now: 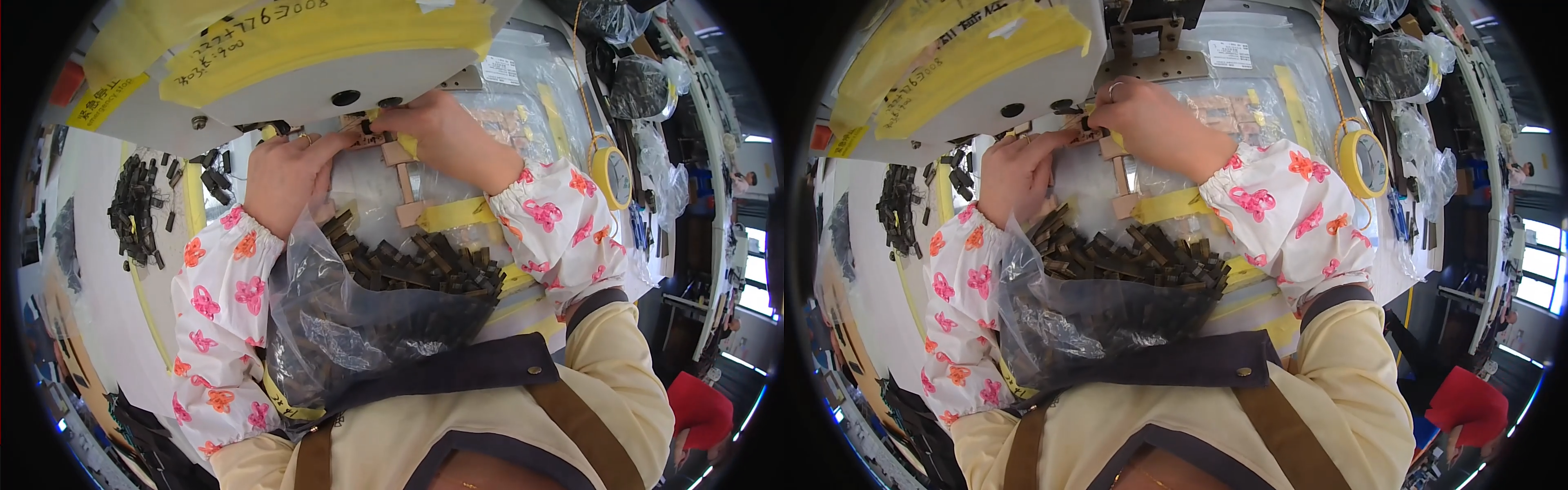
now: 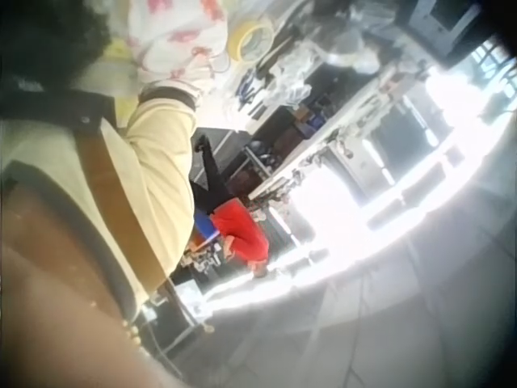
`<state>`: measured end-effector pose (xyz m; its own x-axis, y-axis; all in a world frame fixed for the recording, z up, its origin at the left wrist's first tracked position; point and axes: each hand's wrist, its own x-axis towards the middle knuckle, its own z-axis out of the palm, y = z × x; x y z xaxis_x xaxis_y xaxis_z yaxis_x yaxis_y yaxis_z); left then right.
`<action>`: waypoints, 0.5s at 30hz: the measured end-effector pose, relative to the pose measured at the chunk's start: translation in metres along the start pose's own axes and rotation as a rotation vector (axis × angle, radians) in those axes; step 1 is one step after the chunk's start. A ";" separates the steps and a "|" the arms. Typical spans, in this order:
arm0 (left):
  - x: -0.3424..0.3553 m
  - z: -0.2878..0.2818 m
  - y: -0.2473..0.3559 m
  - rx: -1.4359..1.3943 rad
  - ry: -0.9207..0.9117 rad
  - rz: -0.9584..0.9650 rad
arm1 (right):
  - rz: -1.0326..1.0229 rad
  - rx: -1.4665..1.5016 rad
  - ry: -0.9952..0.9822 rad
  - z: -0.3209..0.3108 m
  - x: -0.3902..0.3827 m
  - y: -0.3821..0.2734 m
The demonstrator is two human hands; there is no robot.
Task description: Feeding small leather components into an industrial stamping or sewing machine fixture.
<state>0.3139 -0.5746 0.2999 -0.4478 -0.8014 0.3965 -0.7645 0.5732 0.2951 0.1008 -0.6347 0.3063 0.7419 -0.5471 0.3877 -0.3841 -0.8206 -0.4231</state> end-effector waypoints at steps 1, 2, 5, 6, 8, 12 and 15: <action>0.001 0.000 0.000 0.000 -0.001 -0.004 | -0.003 -0.057 -0.023 -0.002 0.002 -0.003; 0.000 -0.004 0.000 0.039 -0.026 -0.003 | -0.009 -0.110 -0.044 -0.002 0.004 -0.006; 0.004 -0.014 0.009 0.126 -0.081 0.005 | 0.009 -0.024 -0.032 -0.003 0.008 -0.007; 0.008 -0.014 0.012 0.168 -0.106 0.022 | 0.019 -0.032 -0.034 -0.003 0.005 -0.003; 0.012 -0.013 0.017 0.206 -0.136 -0.005 | 0.027 0.072 0.017 -0.003 0.001 0.005; 0.007 -0.005 0.006 0.169 -0.003 0.022 | -0.063 -0.001 0.039 -0.003 -0.002 0.006; -0.001 -0.009 -0.002 -0.101 0.001 -0.070 | -0.126 -0.057 0.047 -0.004 0.002 0.002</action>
<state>0.3204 -0.5733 0.3067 -0.3948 -0.8399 0.3724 -0.7431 0.5303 0.4081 0.0997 -0.6383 0.3094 0.7601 -0.4450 0.4735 -0.3207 -0.8907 -0.3222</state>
